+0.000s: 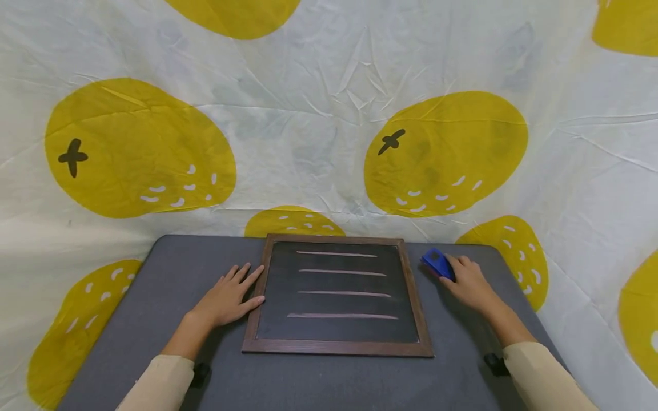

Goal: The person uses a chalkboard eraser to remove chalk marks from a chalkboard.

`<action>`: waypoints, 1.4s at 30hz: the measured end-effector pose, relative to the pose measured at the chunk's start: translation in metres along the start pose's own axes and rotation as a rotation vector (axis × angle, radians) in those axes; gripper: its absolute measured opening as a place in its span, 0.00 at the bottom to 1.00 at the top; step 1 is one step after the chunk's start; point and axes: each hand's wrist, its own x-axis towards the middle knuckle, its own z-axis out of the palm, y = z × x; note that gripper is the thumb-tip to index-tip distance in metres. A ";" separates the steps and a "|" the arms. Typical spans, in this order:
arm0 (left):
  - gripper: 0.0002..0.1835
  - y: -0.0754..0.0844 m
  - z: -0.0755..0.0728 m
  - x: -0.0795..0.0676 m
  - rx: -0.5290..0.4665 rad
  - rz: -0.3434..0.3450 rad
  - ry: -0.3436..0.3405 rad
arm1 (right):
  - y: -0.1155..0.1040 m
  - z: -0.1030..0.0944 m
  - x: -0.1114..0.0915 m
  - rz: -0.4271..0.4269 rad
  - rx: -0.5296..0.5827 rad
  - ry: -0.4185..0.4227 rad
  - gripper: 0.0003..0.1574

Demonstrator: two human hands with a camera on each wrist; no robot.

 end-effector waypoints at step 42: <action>0.41 0.004 -0.001 -0.001 -0.044 -0.015 0.009 | -0.047 0.009 0.097 -0.286 -0.167 -0.159 0.35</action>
